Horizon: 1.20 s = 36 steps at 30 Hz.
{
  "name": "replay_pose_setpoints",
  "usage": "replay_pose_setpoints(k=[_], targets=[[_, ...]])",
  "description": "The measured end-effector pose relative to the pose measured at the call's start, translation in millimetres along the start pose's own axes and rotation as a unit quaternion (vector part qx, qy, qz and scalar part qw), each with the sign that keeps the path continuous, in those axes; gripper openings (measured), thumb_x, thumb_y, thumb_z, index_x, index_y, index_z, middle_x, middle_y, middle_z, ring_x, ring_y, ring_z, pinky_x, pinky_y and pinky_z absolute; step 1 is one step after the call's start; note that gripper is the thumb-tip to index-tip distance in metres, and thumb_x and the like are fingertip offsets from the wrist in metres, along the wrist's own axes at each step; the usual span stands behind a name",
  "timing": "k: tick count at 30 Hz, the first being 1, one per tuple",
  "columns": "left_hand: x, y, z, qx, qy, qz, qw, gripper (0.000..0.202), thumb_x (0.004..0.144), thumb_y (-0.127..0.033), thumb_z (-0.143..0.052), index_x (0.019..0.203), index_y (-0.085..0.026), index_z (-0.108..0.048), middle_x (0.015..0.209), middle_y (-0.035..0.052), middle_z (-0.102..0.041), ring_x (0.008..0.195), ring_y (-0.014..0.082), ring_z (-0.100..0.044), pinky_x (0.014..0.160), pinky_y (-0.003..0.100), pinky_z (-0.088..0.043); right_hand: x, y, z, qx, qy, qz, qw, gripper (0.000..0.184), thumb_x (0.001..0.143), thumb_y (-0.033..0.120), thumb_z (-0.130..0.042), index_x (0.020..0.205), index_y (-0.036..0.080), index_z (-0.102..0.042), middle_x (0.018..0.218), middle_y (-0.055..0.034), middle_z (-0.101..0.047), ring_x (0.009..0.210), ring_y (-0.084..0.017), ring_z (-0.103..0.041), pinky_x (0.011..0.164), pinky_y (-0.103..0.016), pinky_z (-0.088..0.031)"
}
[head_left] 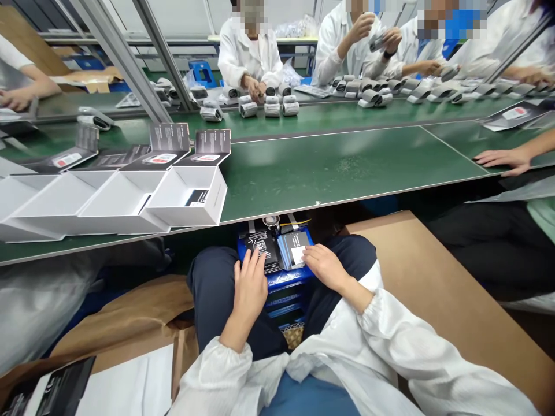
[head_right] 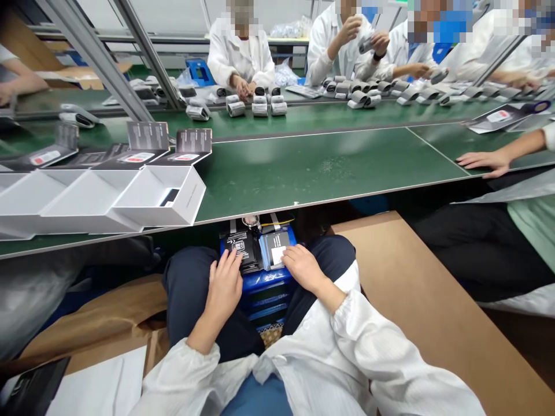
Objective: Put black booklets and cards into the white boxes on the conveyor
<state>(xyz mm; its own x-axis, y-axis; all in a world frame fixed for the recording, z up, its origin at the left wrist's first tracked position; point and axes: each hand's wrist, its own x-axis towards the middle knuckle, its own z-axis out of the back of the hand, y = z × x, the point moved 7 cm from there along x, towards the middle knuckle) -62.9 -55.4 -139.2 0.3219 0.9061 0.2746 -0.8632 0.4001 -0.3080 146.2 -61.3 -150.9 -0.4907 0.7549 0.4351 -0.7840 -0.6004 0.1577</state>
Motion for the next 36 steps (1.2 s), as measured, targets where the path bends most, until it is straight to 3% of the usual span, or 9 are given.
replay_pose_setpoints(k=[5,8,12,16,20,24,31,36], targets=[[6,3,9.4,0.027,-0.007,-0.077,0.997,0.046,0.09,-0.004,-0.038,0.126,-0.019,-0.063,0.135,0.0096,-0.063,0.13,0.0311,-0.053,0.105,0.052,-0.046,5,2,5,0.012,0.023,-0.019,1.0,0.014,0.098,0.024,-0.057,0.091,0.016,-0.066,0.103,-0.0118,-0.069,0.1,-0.024,-0.062,0.091,-0.038,-0.049],[5,2,18.4,0.018,-0.025,-0.101,0.994,0.04,0.094,-0.009,-0.04,0.123,-0.021,-0.064,0.132,0.0085,-0.064,0.129,0.0325,-0.053,0.103,0.054,-0.047,4,5,9,0.018,0.026,-0.024,0.999,0.017,0.095,0.033,-0.063,0.093,0.016,-0.066,0.105,-0.0125,-0.067,0.103,-0.026,-0.06,0.092,-0.04,-0.047],[8,4,30.5,-0.031,-0.076,-0.086,0.993,0.027,0.097,-0.024,-0.048,0.119,-0.022,-0.065,0.132,0.0098,-0.063,0.134,0.0327,-0.047,0.106,0.056,-0.044,19,2,19,0.04,-0.009,-0.049,0.998,0.017,0.099,0.032,-0.058,0.101,0.018,-0.067,0.105,-0.0099,-0.067,0.103,-0.025,-0.057,0.094,-0.04,-0.043],[34,24,36.0,-0.086,-0.113,-0.023,0.99,0.027,0.096,-0.032,-0.05,0.113,-0.02,-0.067,0.124,0.0109,-0.066,0.128,0.0306,-0.051,0.108,0.052,-0.044,63,-6,12,-0.008,-0.006,-0.126,0.992,0.017,0.1,0.023,-0.053,0.1,0.02,-0.069,0.094,-0.0071,-0.065,0.094,-0.024,-0.054,0.084,-0.037,-0.039],[75,42,27.9,-0.087,-0.04,0.032,0.995,0.028,0.092,-0.03,-0.051,0.11,-0.018,-0.07,0.121,0.0115,-0.067,0.123,0.0312,-0.054,0.107,0.05,-0.044,96,-14,-12,-0.02,0.005,-0.243,0.97,0.01,0.093,0.031,-0.066,0.095,0.022,-0.068,0.095,-0.0053,-0.064,0.094,-0.024,-0.053,0.083,-0.036,-0.034],[101,51,19.2,-0.09,0.006,0.052,0.995,0.026,0.092,-0.027,-0.049,0.101,-0.021,-0.073,0.105,0.008,-0.072,0.105,0.0265,-0.063,0.102,0.044,-0.048,94,-27,-24,-0.002,-0.015,-0.357,0.934,0.027,0.092,0.045,-0.066,0.106,0.022,-0.069,0.101,-0.0069,-0.064,0.098,-0.025,-0.054,0.084,-0.036,-0.034],[118,49,-6.4,-0.105,0.055,0.084,0.989,0.025,0.091,-0.03,-0.053,0.099,-0.026,-0.076,0.103,0.0058,-0.075,0.105,0.0255,-0.066,0.101,0.04,-0.047,99,-26,-29,-0.024,0.03,-0.32,0.947,0.039,0.096,0.055,-0.057,0.09,0.022,-0.076,0.093,-0.0099,-0.067,0.097,-0.026,-0.055,0.084,-0.039,-0.032],[122,42,-7.1,-0.107,0.073,0.093,0.987,0.026,0.091,-0.029,-0.052,0.1,-0.026,-0.076,0.105,0.0055,-0.076,0.108,0.0273,-0.066,0.101,0.041,-0.047,102,-19,-32,-0.033,0.046,-0.344,0.937,0.037,0.097,0.054,-0.057,0.092,0.024,-0.079,0.091,-0.0089,-0.069,0.094,-0.025,-0.057,0.084,-0.039,-0.032]])
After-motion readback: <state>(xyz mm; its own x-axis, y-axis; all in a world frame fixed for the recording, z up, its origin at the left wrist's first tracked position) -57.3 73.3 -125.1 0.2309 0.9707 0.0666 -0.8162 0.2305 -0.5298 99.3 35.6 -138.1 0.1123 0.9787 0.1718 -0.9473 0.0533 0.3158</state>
